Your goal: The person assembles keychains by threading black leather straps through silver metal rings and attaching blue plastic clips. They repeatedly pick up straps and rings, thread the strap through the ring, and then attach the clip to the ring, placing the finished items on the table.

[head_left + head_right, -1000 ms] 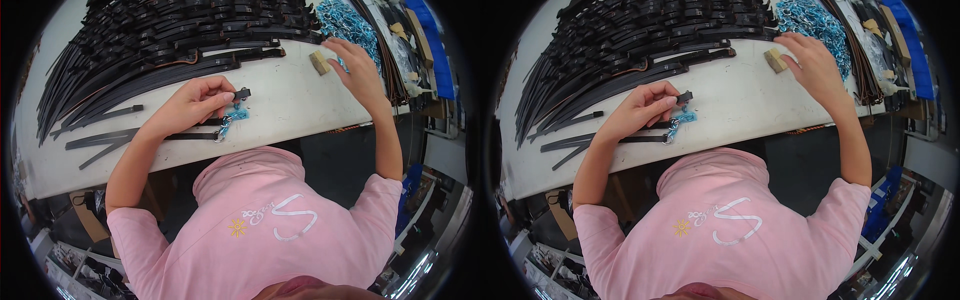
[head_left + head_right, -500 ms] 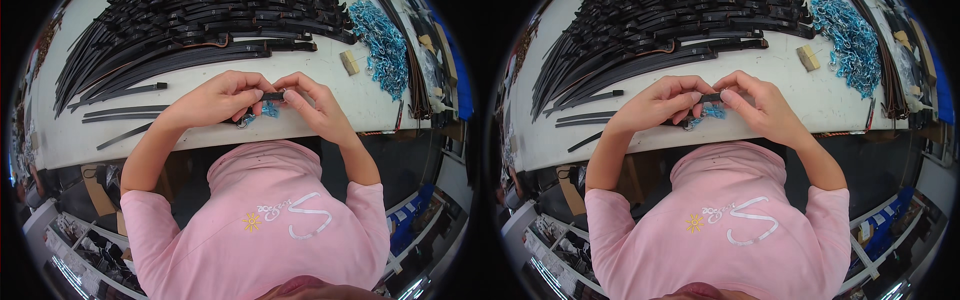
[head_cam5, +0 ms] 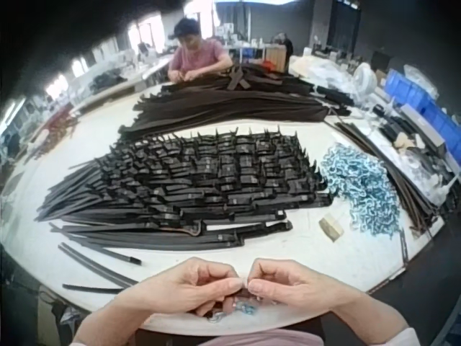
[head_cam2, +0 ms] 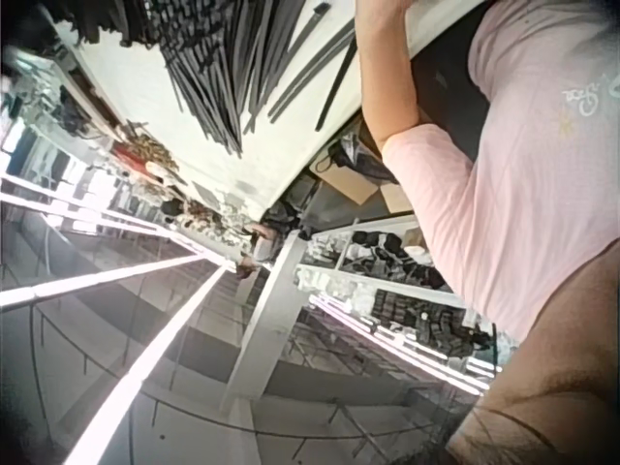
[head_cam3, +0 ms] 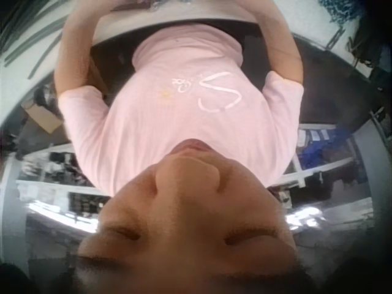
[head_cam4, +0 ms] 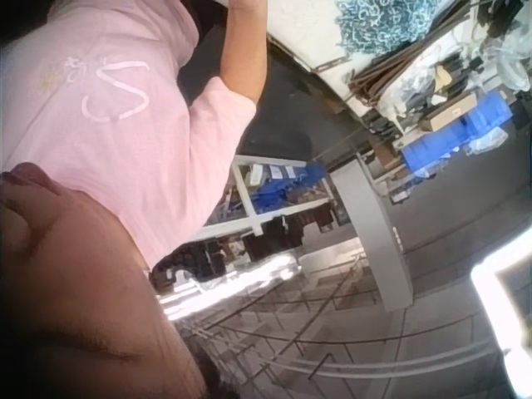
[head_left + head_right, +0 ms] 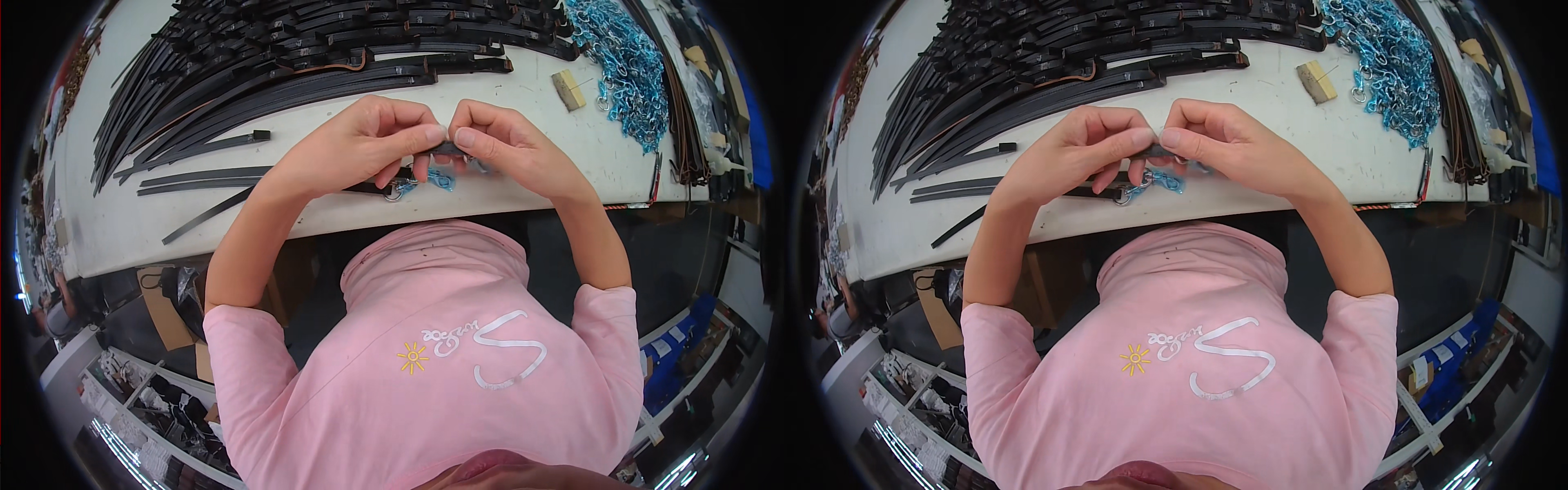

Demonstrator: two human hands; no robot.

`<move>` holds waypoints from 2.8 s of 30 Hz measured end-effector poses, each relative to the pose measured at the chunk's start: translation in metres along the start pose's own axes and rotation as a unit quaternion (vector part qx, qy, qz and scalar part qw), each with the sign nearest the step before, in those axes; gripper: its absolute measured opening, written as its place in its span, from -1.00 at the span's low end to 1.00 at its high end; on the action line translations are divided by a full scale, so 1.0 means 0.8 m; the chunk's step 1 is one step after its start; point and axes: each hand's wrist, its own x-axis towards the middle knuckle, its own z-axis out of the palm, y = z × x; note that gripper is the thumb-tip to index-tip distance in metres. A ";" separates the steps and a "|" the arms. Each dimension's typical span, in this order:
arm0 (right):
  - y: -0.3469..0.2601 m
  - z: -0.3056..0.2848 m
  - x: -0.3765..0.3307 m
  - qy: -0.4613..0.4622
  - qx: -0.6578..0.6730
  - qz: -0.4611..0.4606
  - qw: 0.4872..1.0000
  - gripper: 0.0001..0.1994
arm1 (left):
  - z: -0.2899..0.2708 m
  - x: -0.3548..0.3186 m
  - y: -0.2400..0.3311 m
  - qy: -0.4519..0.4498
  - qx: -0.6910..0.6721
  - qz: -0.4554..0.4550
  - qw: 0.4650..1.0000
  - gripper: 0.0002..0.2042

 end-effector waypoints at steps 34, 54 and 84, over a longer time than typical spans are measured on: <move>0.001 -0.011 0.042 -0.011 -0.171 0.042 0.984 -0.78 | -0.019 -0.003 -0.021 0.096 0.064 -0.006 0.993 -0.83; 0.004 -0.007 0.045 0.041 -0.256 0.031 0.965 -0.76 | -0.027 0.023 -0.023 0.033 0.029 -0.056 0.997 -0.85; 0.005 -0.009 0.048 0.026 -0.219 0.061 0.973 -0.76 | -0.030 0.029 -0.041 0.019 -0.040 -0.018 0.999 -0.83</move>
